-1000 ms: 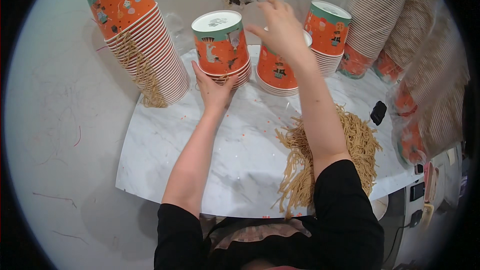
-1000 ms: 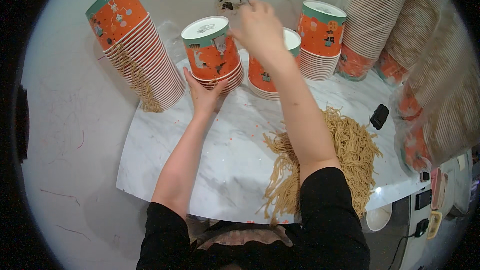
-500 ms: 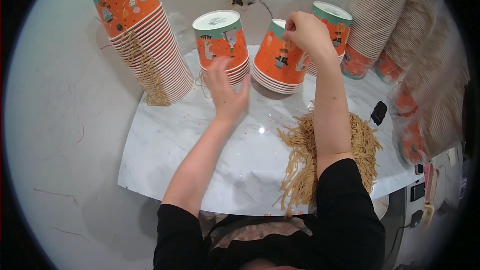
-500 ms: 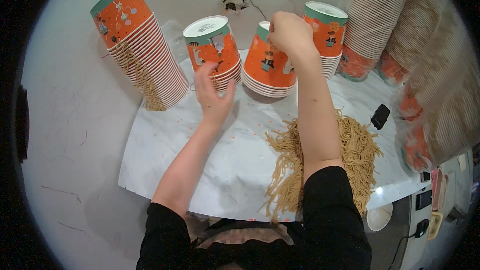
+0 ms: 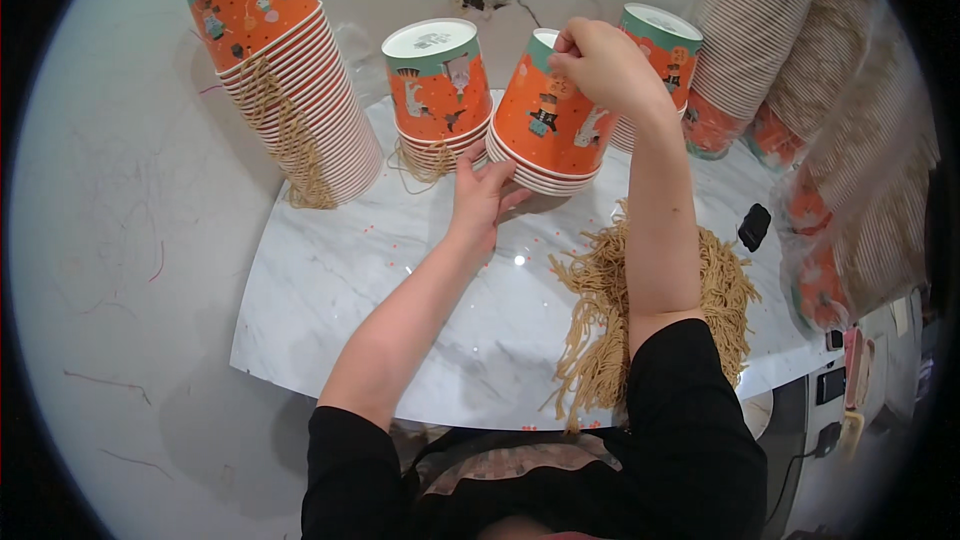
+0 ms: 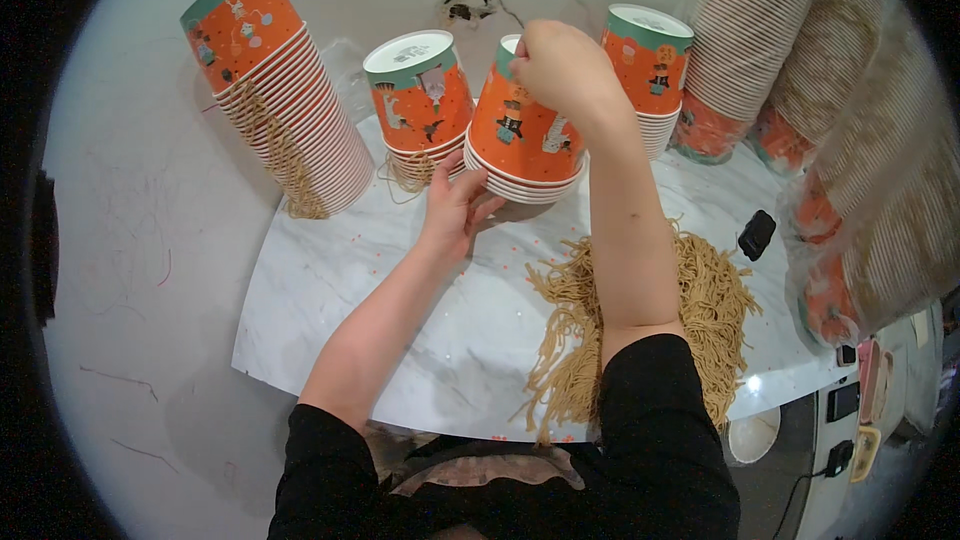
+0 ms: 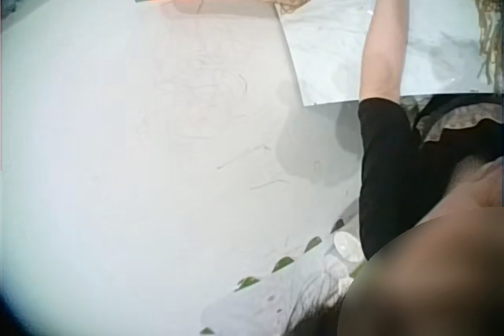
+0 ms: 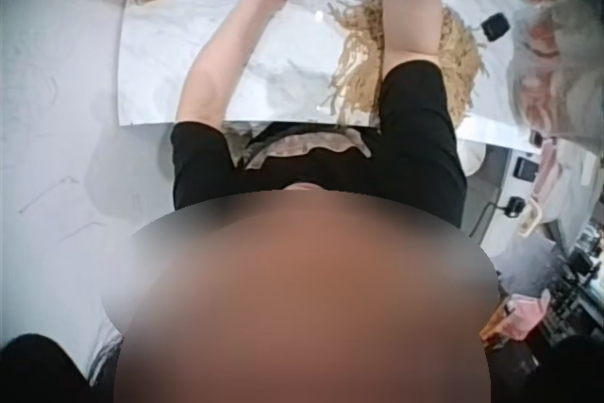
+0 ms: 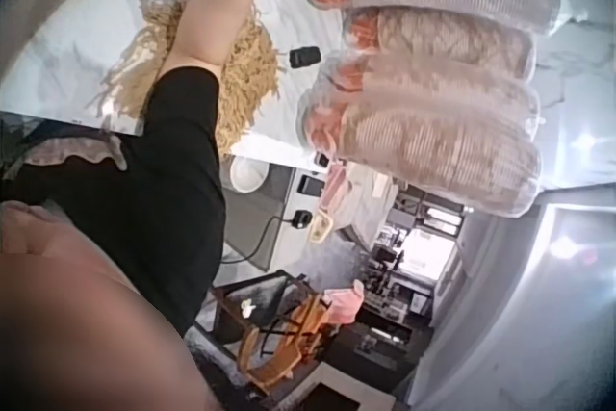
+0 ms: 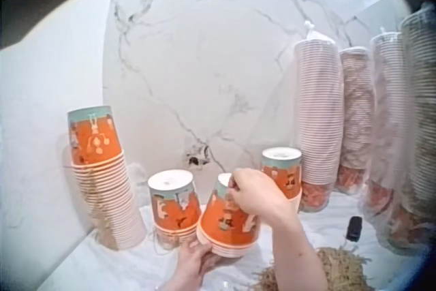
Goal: Attaching decorative strings to small paper buckets to create handles for packaging.
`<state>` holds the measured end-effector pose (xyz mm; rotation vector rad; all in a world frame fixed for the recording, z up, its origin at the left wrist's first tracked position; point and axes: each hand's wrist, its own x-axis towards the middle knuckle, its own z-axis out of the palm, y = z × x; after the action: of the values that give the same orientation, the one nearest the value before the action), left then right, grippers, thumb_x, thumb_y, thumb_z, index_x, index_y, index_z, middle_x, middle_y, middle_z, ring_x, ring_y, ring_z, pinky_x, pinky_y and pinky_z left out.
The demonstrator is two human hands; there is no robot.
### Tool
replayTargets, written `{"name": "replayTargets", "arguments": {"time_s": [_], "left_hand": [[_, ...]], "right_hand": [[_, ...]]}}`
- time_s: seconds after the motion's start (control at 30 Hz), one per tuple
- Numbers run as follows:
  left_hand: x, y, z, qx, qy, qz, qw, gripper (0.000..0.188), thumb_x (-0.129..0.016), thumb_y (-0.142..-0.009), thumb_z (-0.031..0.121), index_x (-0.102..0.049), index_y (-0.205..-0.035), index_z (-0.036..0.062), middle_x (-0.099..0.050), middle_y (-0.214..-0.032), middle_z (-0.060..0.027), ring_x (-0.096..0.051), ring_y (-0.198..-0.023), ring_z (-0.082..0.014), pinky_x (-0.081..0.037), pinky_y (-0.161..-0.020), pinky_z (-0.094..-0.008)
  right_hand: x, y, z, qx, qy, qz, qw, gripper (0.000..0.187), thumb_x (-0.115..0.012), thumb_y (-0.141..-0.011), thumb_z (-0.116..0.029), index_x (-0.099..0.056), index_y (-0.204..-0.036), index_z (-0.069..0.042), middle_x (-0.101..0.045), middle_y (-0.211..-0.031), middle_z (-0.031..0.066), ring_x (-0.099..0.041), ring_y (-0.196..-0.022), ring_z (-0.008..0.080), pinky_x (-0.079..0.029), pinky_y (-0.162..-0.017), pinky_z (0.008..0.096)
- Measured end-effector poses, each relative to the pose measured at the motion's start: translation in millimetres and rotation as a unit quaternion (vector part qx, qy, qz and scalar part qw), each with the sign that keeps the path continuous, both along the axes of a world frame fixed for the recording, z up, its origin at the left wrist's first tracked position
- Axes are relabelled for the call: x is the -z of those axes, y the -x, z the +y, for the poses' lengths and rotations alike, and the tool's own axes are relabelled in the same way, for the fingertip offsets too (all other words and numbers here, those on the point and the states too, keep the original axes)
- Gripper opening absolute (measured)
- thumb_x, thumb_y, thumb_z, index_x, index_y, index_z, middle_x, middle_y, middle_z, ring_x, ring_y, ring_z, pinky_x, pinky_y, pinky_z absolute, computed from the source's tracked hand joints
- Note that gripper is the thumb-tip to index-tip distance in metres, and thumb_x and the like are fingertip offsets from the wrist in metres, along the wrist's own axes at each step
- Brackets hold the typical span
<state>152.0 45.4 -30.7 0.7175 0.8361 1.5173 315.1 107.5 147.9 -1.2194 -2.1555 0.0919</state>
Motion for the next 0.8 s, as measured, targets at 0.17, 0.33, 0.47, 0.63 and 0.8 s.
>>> {"name": "replayTargets", "arguments": {"time_s": [0.17,0.33,0.47,0.63,0.8], "left_hand": [[-5,-13,-4,-0.034,0.052,0.017,0.998,0.063,-0.062,-0.092,0.004,-0.028,-0.144,0.0062,-0.059,-0.104,-0.0062,-0.062,-0.091,-0.0151,-0.065,-0.079,-0.037],[-1,-11,-3,-0.048,0.062,0.048,0.996,0.061,-0.061,-0.092,0.003,-0.024,-0.14,0.0101,-0.057,-0.101,-0.0065,-0.06,-0.089,-0.0149,-0.065,-0.078,-0.0368],[10,-9,-4,-0.045,0.073,0.05,0.995,0.056,-0.061,-0.093,0.004,-0.025,-0.135,0.0106,-0.057,-0.101,-0.0073,-0.061,-0.089,-0.0161,-0.064,-0.079,-0.0364],[23,-3,2,-0.058,0.064,0.066,0.994,0.053,-0.061,-0.095,0.007,-0.025,-0.134,0.0091,-0.06,-0.106,-0.011,-0.065,-0.094,-0.0204,-0.061,-0.081,-0.0348],[25,-6,11,-0.04,0.06,0.069,0.995,0.05,-0.063,-0.097,0.009,-0.031,-0.135,0.0052,-0.063,-0.107,-0.0138,-0.065,-0.096,-0.018,-0.06,-0.078,-0.0273]], "right_hand": [[0,5,-1,0.032,0.037,-0.046,0.998,0.022,-0.069,-0.088,-0.016,-0.065,-0.095,0.004,-0.07,-0.088,0.0146,-0.068,-0.083,0.028,-0.052,-0.074,0.0373],[2,-1,4,0.027,0.047,-0.012,0.998,0.022,-0.07,-0.087,-0.016,-0.067,-0.097,0.003,-0.07,-0.087,0.0138,-0.068,-0.082,0.0268,-0.052,-0.075,0.0359],[4,-7,8,0.02,-0.033,0.02,0.999,0.024,-0.069,-0.088,-0.018,-0.067,-0.1,0.003,-0.07,-0.086,0.0137,-0.066,-0.08,0.0246,-0.052,-0.074,0.0352],[-17,-28,0,0.014,-0.073,0.221,0.973,0.026,-0.064,-0.094,-0.025,-0.066,-0.104,-0.001,-0.069,-0.084,0.0115,-0.068,-0.081,0.0232,-0.053,-0.074,0.0354],[-36,-37,-31,-0.041,-0.242,0.287,0.926,0.006,-0.06,-0.099,-0.01,-0.06,-0.1,-0.004,-0.06,-0.084,0.0034,-0.055,-0.077,0.0105,-0.045,-0.069,0.0249]]}}
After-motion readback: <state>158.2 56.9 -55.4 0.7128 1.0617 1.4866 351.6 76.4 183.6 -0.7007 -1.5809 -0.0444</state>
